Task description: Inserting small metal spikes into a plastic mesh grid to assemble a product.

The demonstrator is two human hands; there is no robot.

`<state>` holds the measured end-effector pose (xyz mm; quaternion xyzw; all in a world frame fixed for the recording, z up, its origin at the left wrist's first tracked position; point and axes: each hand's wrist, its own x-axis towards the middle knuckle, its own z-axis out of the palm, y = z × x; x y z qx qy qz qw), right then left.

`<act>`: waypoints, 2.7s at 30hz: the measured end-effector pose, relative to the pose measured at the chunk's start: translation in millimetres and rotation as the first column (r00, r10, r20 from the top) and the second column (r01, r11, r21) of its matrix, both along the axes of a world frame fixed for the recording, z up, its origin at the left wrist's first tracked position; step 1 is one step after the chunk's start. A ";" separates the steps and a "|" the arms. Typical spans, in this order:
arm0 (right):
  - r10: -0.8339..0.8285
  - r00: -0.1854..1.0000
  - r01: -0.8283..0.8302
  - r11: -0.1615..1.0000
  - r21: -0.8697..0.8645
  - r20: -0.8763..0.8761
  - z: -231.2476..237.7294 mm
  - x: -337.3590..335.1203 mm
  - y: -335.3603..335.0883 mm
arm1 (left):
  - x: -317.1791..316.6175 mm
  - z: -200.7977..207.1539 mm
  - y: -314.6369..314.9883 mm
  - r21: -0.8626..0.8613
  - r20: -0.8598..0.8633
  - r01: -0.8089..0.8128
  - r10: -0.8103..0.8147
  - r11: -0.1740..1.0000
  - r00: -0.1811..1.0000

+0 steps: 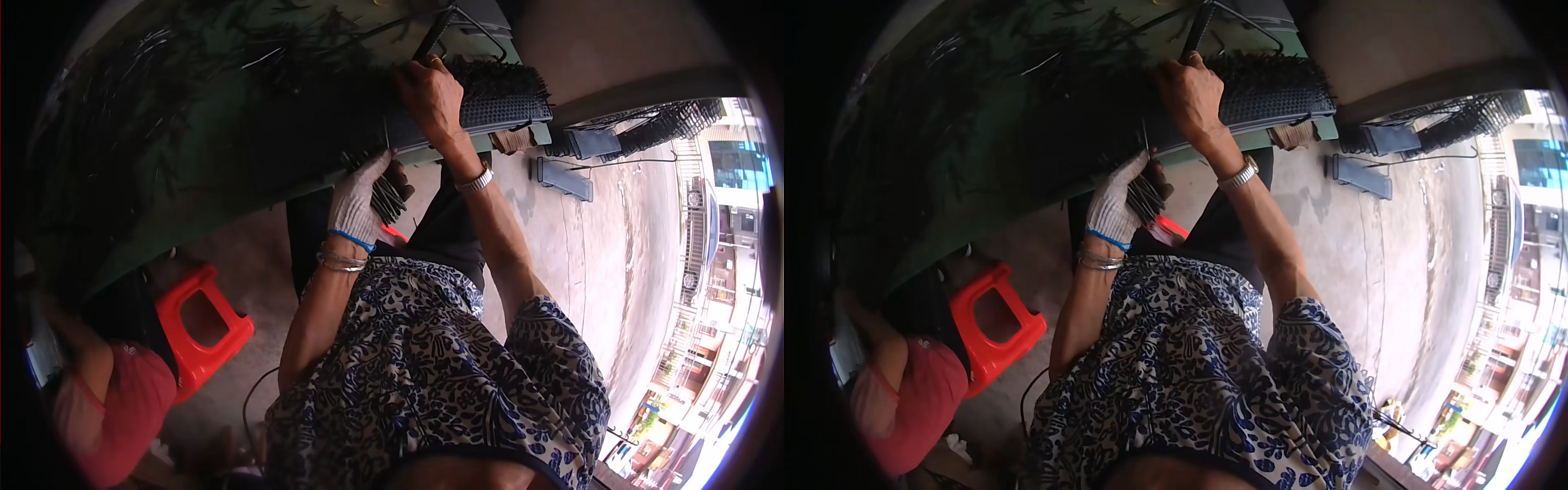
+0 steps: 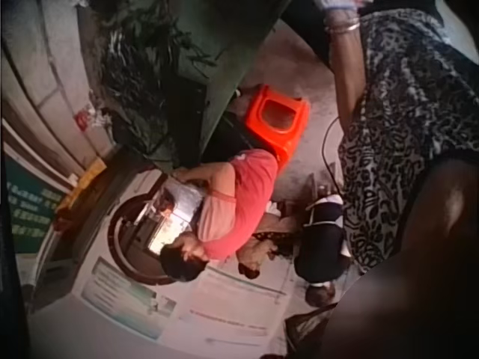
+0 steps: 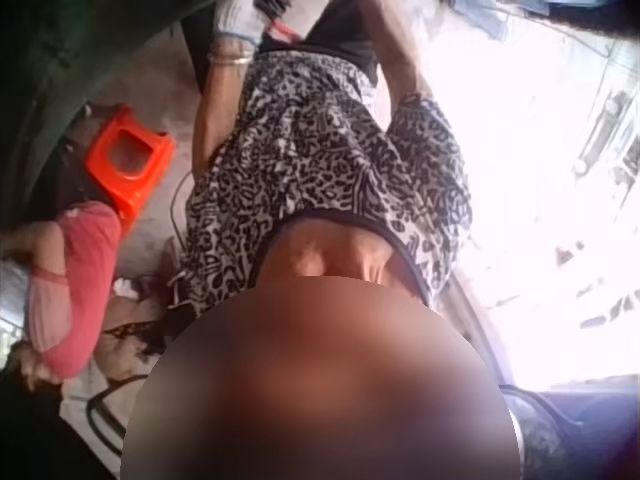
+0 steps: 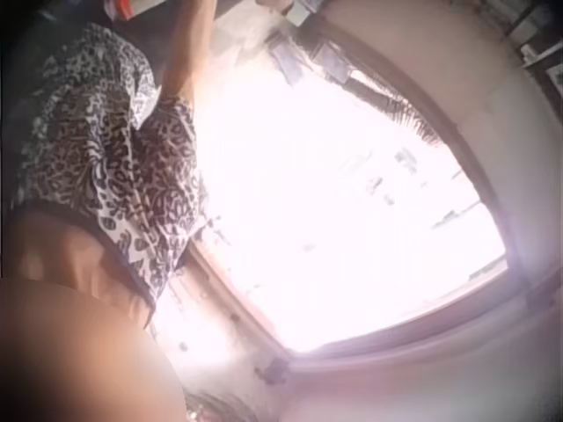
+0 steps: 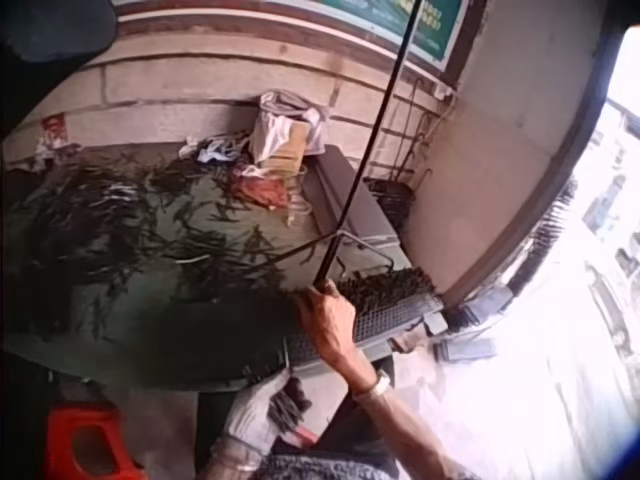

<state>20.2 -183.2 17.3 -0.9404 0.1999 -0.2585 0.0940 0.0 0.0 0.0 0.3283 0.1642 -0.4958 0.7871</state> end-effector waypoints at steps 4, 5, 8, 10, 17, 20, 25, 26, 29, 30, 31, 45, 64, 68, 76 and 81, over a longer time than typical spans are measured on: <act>0.047 0.983 -0.035 0.997 -0.070 0.177 -5.8 3.1 1.9 | 8.4 0.8 2.7 -0.019 0.005 -0.008 0.008 1.000 1.000; 0.056 0.978 -0.036 0.994 -0.103 0.202 -7.0 5.3 2.8 | 12.9 1.0 4.0 -0.013 0.018 0.004 -0.003 1.000 1.000; 0.043 0.985 -0.018 0.988 -0.152 0.164 -9.9 2.6 1.0 | 9.2 5.0 2.7 -0.012 0.031 -0.011 0.011 1.000 0.999; 0.033 0.991 -0.010 0.985 -0.174 0.128 -9.2 -1.2 1.0 | 7.6 3.9 1.5 -0.017 0.040 -0.008 0.009 1.000 0.999; 0.097 0.979 -0.117 0.987 0.110 0.177 10.9 -34.6 18.0 | 2.9 0.2 -3.2 0.007 0.023 -0.015 0.014 1.000 1.000; 0.308 0.951 -0.261 0.796 0.546 0.007 32.1 -51.3 23.1 | -0.7 3.4 -1.2 0.039 0.085 -0.003 0.000 0.999 0.996; 0.392 0.920 -0.259 0.622 0.739 -0.007 25.7 -60.7 13.6 | -3.3 6.3 -8.3 0.133 0.114 0.096 -0.112 0.987 0.987; 0.422 0.905 -0.228 0.581 0.781 -0.049 27.1 -61.4 12.8 | -3.3 5.8 -8.3 0.136 0.121 0.102 -0.119 0.985 0.986; 0.397 0.917 -0.207 0.537 0.818 -0.029 27.2 -64.2 15.8 | -3.9 4.4 -8.6 0.169 0.131 0.091 -0.114 0.981 0.985; 0.397 0.917 -0.207 0.535 0.819 -0.027 27.8 -64.7 16.5 | -3.7 3.1 -8.5 0.171 0.132 0.091 -0.114 0.981 0.985; 0.409 0.912 -0.197 0.510 0.838 -0.034 28.7 -65.1 17.1 | -3.3 1.4 -8.3 0.172 0.156 0.090 -0.117 0.981 0.981; 0.234 0.964 -0.221 0.426 0.877 0.129 31.2 -75.7 5.0 | 1.1 -13.8 -9.6 0.094 0.079 0.069 -0.076 0.993 0.994; 0.069 0.920 -0.140 0.977 0.160 0.386 10.1 -38.8 -5.4 | -3.5 -22.5 -15.4 -0.096 -0.127 0.074 -0.086 0.993 0.988; 0.059 0.935 -0.103 0.989 0.110 0.350 11.9 -38.9 -2.0 | -1.9 -22.4 -14.6 -0.092 -0.098 0.094 -0.102 0.991 0.990; 0.048 0.967 -0.074 0.993 0.096 0.251 17.3 -35.7 -2.2 | -3.4 -33.3 -12.9 -0.128 -0.131 0.060 -0.077 0.990 0.988; 0.028 0.971 -0.055 0.993 0.104 0.239 13.1 -32.9 -2.3 | -2.1 -26.3 -14.8 -0.110 -0.147 0.064 -0.080 0.992 0.986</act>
